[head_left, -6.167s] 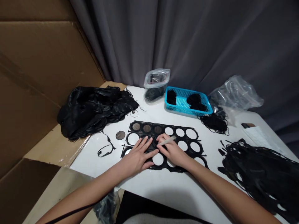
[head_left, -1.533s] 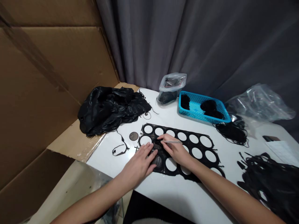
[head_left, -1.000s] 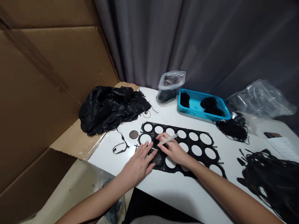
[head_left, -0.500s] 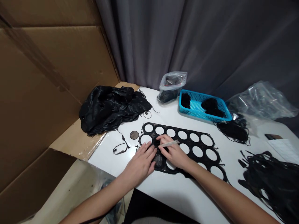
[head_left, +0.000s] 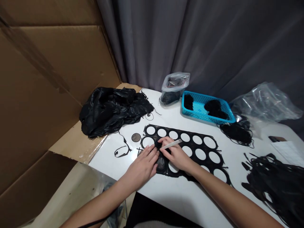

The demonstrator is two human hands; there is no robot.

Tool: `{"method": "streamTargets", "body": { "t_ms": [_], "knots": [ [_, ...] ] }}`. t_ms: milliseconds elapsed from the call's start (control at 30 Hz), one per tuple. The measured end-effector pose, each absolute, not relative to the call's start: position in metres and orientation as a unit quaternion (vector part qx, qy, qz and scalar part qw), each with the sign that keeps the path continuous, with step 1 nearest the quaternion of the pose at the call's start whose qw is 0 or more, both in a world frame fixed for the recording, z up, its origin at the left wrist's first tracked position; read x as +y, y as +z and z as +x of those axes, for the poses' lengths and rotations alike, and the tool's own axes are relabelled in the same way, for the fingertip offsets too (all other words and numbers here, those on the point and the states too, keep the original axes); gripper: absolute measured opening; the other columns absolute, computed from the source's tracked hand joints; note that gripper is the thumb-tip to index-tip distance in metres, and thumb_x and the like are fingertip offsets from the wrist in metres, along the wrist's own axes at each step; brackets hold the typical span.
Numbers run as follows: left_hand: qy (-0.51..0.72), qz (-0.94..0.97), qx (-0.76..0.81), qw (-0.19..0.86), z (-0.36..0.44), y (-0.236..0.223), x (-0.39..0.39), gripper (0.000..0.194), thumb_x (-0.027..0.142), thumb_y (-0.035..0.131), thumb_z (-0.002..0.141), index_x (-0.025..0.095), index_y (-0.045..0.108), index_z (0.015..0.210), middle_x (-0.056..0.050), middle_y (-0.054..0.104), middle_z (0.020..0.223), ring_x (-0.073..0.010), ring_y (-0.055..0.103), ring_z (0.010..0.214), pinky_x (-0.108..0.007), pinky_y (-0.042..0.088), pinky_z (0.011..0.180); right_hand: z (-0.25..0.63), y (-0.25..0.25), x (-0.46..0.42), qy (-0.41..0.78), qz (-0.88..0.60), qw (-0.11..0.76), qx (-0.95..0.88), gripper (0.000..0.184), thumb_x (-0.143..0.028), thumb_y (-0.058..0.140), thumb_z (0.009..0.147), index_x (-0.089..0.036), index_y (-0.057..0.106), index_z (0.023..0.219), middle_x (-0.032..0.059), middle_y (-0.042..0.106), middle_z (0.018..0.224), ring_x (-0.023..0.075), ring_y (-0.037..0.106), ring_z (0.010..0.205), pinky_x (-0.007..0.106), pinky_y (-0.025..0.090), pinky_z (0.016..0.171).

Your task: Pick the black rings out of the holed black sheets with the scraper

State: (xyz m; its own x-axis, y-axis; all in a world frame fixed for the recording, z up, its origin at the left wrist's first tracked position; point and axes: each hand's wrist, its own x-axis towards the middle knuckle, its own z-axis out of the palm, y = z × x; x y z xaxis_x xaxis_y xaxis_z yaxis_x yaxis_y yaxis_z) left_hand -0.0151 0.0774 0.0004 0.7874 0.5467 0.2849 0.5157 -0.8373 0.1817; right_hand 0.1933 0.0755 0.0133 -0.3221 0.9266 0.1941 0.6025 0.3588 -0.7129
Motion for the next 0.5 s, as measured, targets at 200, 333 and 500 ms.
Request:
{"method": "streamTargets", "body": {
  "t_ms": [200, 333, 500],
  "knots": [
    [0.174, 0.943, 0.278, 0.055, -0.015, 0.004, 0.077, 0.042, 0.019, 0.049, 0.093, 0.011, 0.05, 0.134, -0.015, 0.06, 0.136, -0.0281, 0.045, 0.138, -0.045, 0.039, 0.115, 0.188, -0.003, 0.076, 0.212, -0.504, 0.349, -0.761, 0.022, -0.017, 0.04, 0.097, -0.023, 0.06, 0.102, 0.0114, 0.064, 0.112, 0.0258, 0.058, 0.108, 0.044, 0.051, 0.092],
    [0.182, 0.941, 0.275, 0.073, -0.016, 0.007, 0.08, 0.04, 0.02, 0.049, 0.096, 0.014, 0.051, 0.135, -0.013, 0.061, 0.134, -0.0263, 0.045, 0.139, -0.044, 0.04, 0.115, 0.217, 0.01, 0.095, 0.186, -0.623, 0.414, -0.637, 0.02, -0.025, 0.042, 0.097, -0.021, 0.062, 0.097, 0.0077, 0.069, 0.093, 0.0228, 0.063, 0.083, 0.039, 0.051, 0.08],
    [0.193, 0.938, 0.281, 0.061, -0.02, 0.009, 0.072, 0.041, 0.022, 0.051, 0.097, 0.013, 0.049, 0.136, -0.015, 0.058, 0.137, -0.0278, 0.047, 0.137, -0.046, 0.044, 0.112, 0.234, 0.034, 0.081, 0.189, -0.65, 0.428, -0.599, 0.02, -0.032, 0.047, 0.096, -0.021, 0.063, 0.096, 0.0059, 0.07, 0.093, 0.0193, 0.059, 0.071, 0.033, 0.048, 0.072]
  ]
}}
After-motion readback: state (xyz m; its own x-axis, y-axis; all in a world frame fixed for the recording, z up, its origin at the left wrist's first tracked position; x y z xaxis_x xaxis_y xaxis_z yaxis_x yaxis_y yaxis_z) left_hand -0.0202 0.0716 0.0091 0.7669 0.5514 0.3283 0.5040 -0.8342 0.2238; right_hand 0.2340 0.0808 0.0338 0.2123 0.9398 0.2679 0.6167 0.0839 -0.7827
